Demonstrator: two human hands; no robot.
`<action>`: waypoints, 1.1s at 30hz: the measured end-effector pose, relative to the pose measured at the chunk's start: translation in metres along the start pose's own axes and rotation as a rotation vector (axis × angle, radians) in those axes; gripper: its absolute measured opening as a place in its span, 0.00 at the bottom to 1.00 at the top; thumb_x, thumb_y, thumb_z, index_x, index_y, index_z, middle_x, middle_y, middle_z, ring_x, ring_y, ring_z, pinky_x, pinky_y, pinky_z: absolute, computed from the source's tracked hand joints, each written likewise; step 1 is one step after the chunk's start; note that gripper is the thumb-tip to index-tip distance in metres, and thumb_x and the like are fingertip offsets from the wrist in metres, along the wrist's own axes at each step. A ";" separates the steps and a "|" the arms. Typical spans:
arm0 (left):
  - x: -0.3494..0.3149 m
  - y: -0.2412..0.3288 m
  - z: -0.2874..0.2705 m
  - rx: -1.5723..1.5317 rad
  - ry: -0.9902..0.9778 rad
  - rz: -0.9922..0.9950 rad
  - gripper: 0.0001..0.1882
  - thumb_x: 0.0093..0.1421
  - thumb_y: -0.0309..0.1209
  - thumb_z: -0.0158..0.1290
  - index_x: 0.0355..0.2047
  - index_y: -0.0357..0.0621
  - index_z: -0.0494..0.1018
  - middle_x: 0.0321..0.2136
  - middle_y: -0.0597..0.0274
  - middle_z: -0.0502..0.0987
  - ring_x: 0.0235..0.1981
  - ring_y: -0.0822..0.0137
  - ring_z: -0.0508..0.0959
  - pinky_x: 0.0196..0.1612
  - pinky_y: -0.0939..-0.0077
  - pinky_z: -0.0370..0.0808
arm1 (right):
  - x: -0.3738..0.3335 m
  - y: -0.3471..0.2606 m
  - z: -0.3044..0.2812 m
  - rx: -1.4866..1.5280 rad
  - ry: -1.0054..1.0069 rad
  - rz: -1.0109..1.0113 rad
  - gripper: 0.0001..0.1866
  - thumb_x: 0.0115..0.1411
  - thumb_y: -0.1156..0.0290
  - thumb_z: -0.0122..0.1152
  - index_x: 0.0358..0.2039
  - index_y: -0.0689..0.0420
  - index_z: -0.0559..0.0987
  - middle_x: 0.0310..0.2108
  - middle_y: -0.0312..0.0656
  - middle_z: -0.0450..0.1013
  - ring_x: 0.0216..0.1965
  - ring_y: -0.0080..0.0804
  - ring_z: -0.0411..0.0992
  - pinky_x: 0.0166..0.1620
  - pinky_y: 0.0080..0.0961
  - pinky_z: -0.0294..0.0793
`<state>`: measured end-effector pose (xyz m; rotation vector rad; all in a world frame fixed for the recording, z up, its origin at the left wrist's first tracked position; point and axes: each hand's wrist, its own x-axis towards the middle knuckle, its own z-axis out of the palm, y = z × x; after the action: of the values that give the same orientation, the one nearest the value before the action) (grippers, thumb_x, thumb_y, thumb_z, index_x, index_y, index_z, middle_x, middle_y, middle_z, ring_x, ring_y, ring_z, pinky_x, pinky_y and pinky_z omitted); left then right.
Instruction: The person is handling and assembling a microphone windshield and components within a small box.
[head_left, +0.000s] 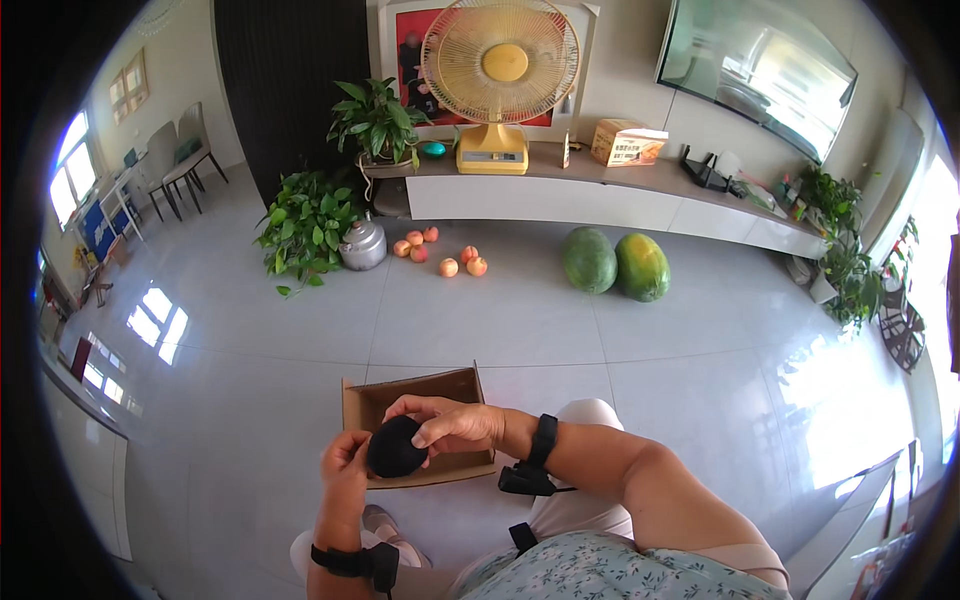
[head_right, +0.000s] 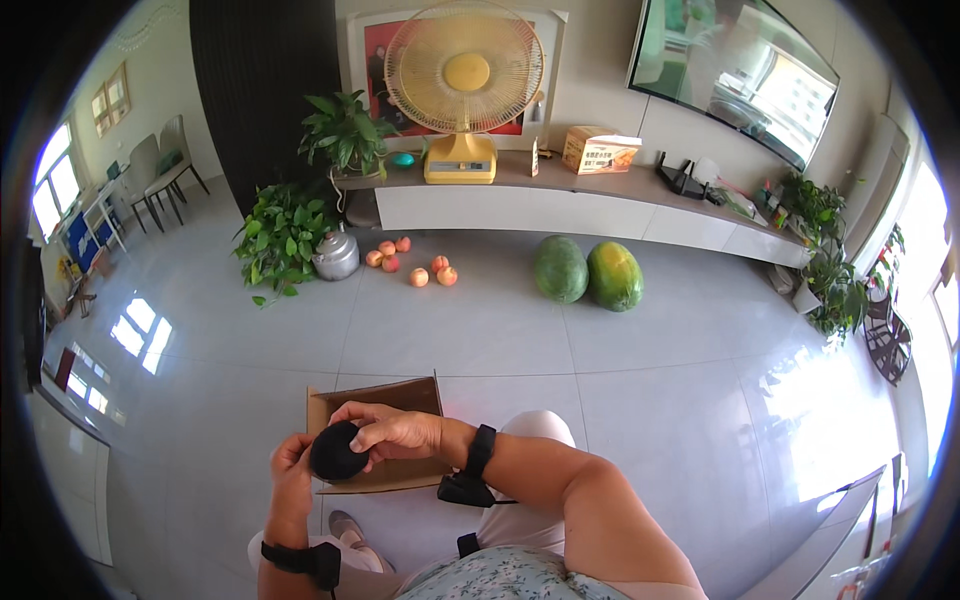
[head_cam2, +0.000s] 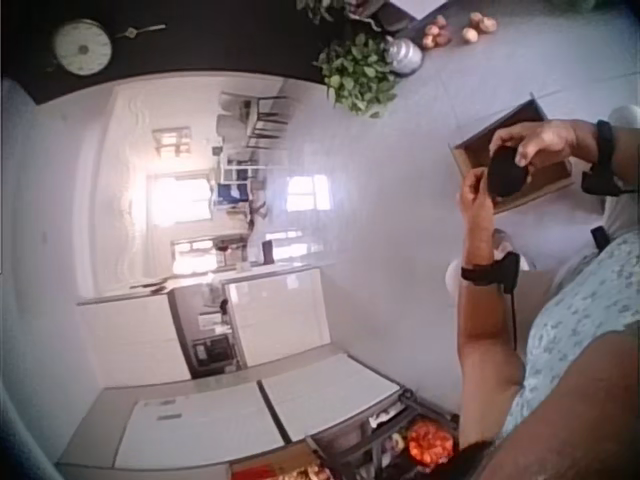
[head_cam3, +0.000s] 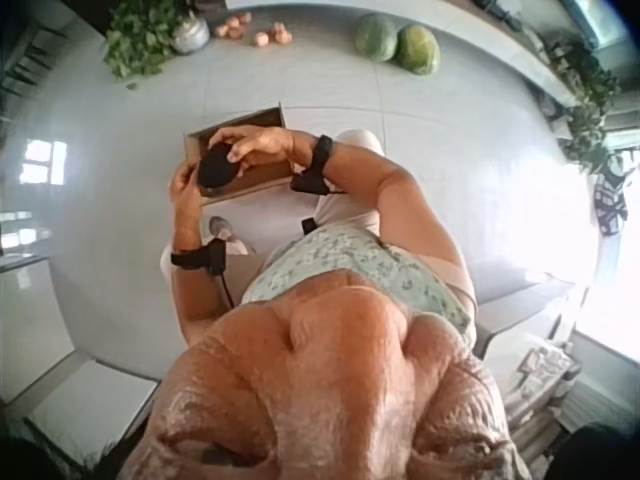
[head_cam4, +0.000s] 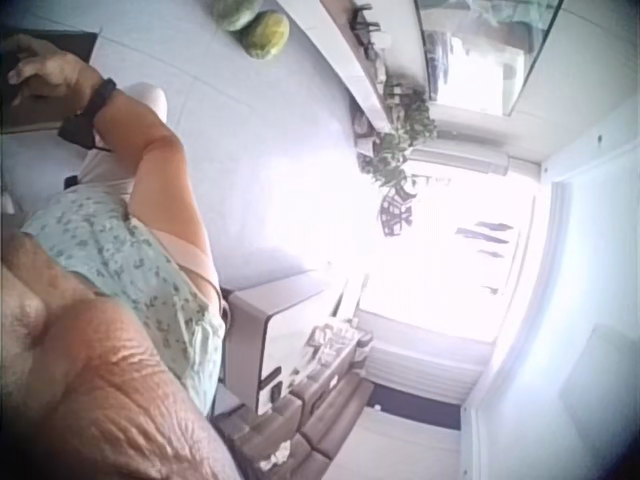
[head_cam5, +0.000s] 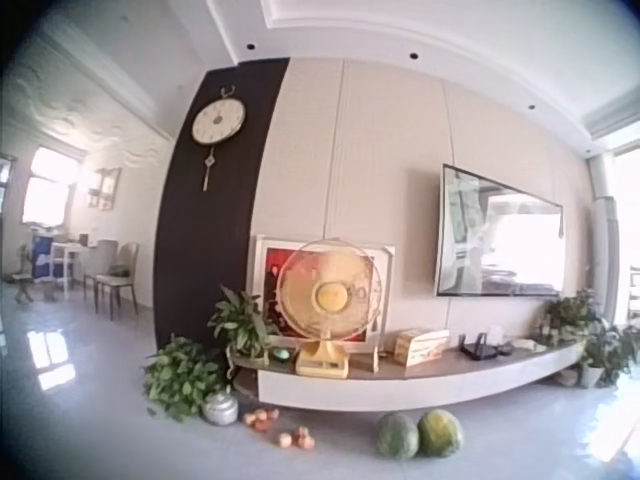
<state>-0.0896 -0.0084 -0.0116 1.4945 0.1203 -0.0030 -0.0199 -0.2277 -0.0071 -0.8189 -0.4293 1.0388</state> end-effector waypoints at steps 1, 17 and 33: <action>0.002 -0.001 0.000 -0.001 -0.010 0.002 0.03 0.63 0.26 0.56 0.35 0.39 0.76 0.24 0.69 0.75 0.21 0.78 0.73 0.22 0.84 0.69 | -0.002 -0.001 -0.001 -0.002 0.008 -0.007 0.32 0.53 0.68 0.66 0.57 0.52 0.64 0.49 0.41 0.66 0.46 0.32 0.70 0.44 0.29 0.76; -0.006 0.001 0.009 0.221 -0.145 0.010 0.05 0.61 0.26 0.58 0.33 0.37 0.76 0.21 0.68 0.74 0.19 0.79 0.72 0.23 0.83 0.72 | 0.005 0.006 -0.005 0.204 0.167 -0.186 0.30 0.55 0.72 0.66 0.57 0.52 0.63 0.51 0.42 0.66 0.50 0.35 0.69 0.50 0.37 0.76; -0.009 0.015 -0.004 0.245 0.016 0.095 0.05 0.58 0.25 0.61 0.28 0.38 0.76 0.20 0.70 0.74 0.20 0.81 0.70 0.22 0.85 0.66 | 0.012 0.008 -0.001 -0.523 0.108 0.009 0.32 0.50 0.70 0.65 0.57 0.55 0.67 0.45 0.39 0.69 0.47 0.26 0.67 0.50 0.25 0.70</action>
<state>-0.0977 -0.0037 0.0038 1.7438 0.0629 0.0726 -0.0188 -0.2152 -0.0146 -1.3362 -0.6171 0.8938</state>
